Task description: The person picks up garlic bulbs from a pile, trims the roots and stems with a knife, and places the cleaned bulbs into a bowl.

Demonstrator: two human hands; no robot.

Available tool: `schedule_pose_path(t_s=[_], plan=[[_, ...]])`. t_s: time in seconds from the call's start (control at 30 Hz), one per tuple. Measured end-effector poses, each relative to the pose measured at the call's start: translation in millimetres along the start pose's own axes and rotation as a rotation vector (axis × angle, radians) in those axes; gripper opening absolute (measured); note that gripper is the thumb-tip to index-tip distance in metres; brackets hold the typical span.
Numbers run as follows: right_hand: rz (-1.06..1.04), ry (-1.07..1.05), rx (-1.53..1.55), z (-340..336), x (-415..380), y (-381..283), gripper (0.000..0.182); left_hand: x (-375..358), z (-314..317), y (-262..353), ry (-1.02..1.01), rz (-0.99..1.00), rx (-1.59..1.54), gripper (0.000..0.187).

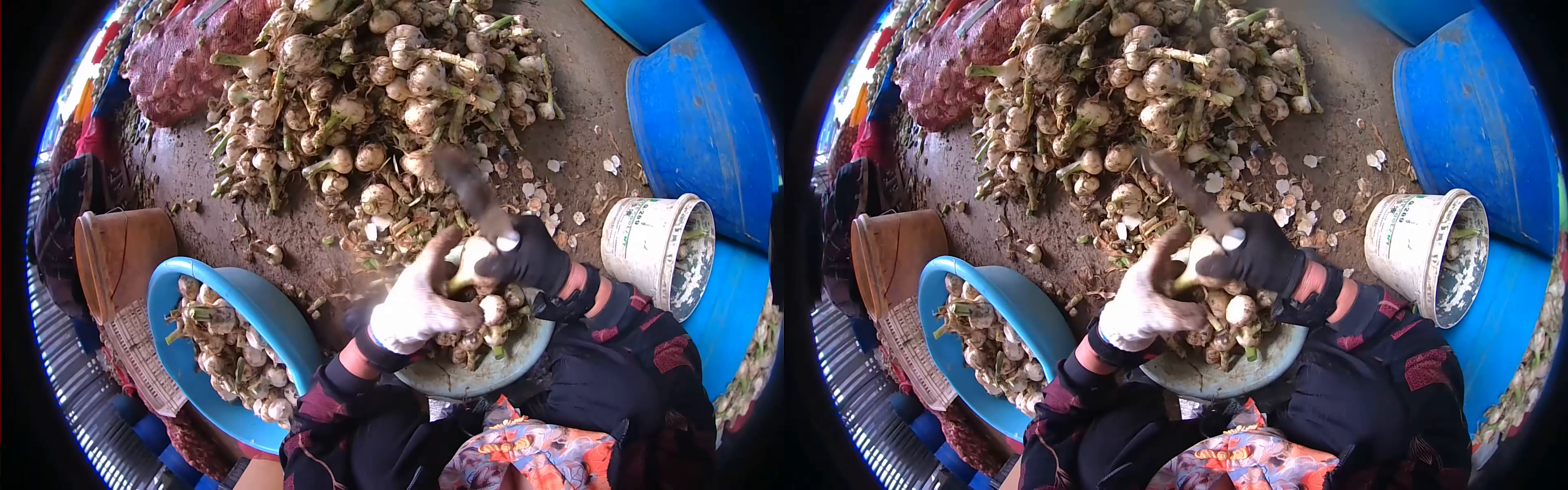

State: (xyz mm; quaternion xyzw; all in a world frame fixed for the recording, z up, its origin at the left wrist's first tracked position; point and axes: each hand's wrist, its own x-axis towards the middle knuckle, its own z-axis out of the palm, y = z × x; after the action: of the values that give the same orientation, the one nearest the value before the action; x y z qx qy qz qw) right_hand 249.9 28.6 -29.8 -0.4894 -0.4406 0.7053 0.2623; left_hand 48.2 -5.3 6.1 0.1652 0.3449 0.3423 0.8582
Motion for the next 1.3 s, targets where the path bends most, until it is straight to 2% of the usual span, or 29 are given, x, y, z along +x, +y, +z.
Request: schedule_pose_path(t_s=[0.07, 0.1, 0.13, 0.2, 0.23, 0.27, 0.37, 0.4, 0.47, 0.5, 0.53, 0.57, 0.6, 0.63, 0.7, 0.73, 0.8, 0.83, 0.87, 0.9, 0.93, 0.97, 1.0, 1.07, 1.13, 1.17, 1.2, 1.27, 1.3], plan=[[0.189, 0.018, 0.127, -1, -5, -33, 0.036, 2, -13, -15, 0.112, 0.197, 0.181, 0.102], [0.160, 0.052, 0.231, 1, -3, -19, 0.035, -1, -4, -8, 0.149, 0.086, 0.090, 0.079], [0.131, 0.085, 0.335, 4, -2, -5, 0.033, 5, -19, -23, 0.149, 0.085, 0.090, 0.079], [0.186, 0.011, 0.165, 12, -5, -24, 0.035, 26, -61, -64, 0.114, 0.334, 0.718, 0.053], [-0.056, 0.046, 0.101, 20, 3, -11, 0.035, 11, 3, -13, 0.274, 0.229, 0.056, 0.035], [-0.057, 0.044, 0.098, 16, 5, -2, 0.035, 13, -5, -16, 0.299, 0.238, -0.005, 0.030], [-0.254, 0.004, -0.530, 3, 5, -1, 0.032, 8, -23, -11, 0.309, 0.224, 0.028, 0.026], [-0.247, 0.007, -0.526, 6, 2, -5, 0.032, 6, -26, -10, 0.311, 0.161, 0.166, 0.025], [-0.461, -0.054, -0.699, 11, 4, -12, 0.026, 6, -28, -8, 0.307, 0.103, 0.305, 0.024], [-0.556, -0.098, -0.737, 13, 7, -15, 0.021, 5, -27, -7, 0.302, 0.190, 0.622, 0.023], [-0.555, -0.096, -0.738, 9, 9, -13, 0.021, 3, -25, -6, 0.291, 0.277, 0.939, 0.022], [-0.451, -0.112, -0.816, 5, 12, -8, 0.020, 2, -20, 3, 0.361, 0.079, 0.697, 0.020], [-0.349, -0.128, -0.893, -1, 16, -1, 0.018, -2, -8, 12, 0.414, -0.002, 0.433, 0.022], [-0.264, -0.146, -1.028, -10, 20, 10, 0.015, -7, 0, 20, 0.397, 0.051, 0.500, 0.023], [-0.195, -0.086, -0.932, -27, 19, 32, 0.015, -15, -6, 22, 0.296, 0.093, 0.596, 0.032], [-0.132, -0.033, -0.836, -32, 19, 34, 0.016, -19, -11, 24, 0.124, -0.065, 0.529, 0.043], [-0.117, 0.040, -0.747, -34, 17, 27, 0.018, -13, -17, 20, -0.204, 0.104, 1.235, 0.054], [0.010, 0.092, -0.721, -29, 14, 8, 0.022, -17, -8, 36, -0.069, -0.238, 1.112, 0.061], [0.079, 0.081, -0.697, -40, 18, 23, 0.025, -18, -26, 36, 0.048, -0.059, 1.382, 0.060], [0.054, 0.081, -0.655, -37, 19, 17, 0.026, -16, -44, 36, 0.290, 0.063, 1.577, 0.055], [0.032, 0.086, -0.617, -36, 17, 8, 0.027, -13, -65, 45, 0.481, 0.091, 1.888, 0.045], [0.056, 0.066, -0.676, -38, 16, 4, 0.028, -6, -84, 58, 0.696, -0.173, 2.126, 0.038], [0.052, 0.067, -0.678, -40, 17, 8, 0.028, -2, -114, 70, 0.802, -0.318, 2.153, 0.026], [0.025, 0.016, -0.645, -44, 15, 19, 0.031, 1, -166, 83, 0.973, -0.548, 2.383, 0.029], [0.028, 0.045, -0.641, -39, 12, 16, 0.031, 7, -200, 87, 0.924, -0.907, 2.388, 0.036], [0.020, 0.038, -0.636, -38, 11, 14, 0.031, 11, -207, 89, 0.783, -1.175, 2.327, 0.041], [0.012, 0.029, -0.630, -38, 9, 13, 0.031, 8, -225, 79, 0.735, -1.242, 2.442, 0.041], [0.026, 0.025, -0.611, -43, 7, 16, 0.032, 12, -295, 65, 0.552, -1.459, 2.250, 0.038], [0.032, 0.022, -0.585, -45, 7, 16, 0.033, 7, -237, 78, 0.842, -1.305, 2.062, 0.035]])
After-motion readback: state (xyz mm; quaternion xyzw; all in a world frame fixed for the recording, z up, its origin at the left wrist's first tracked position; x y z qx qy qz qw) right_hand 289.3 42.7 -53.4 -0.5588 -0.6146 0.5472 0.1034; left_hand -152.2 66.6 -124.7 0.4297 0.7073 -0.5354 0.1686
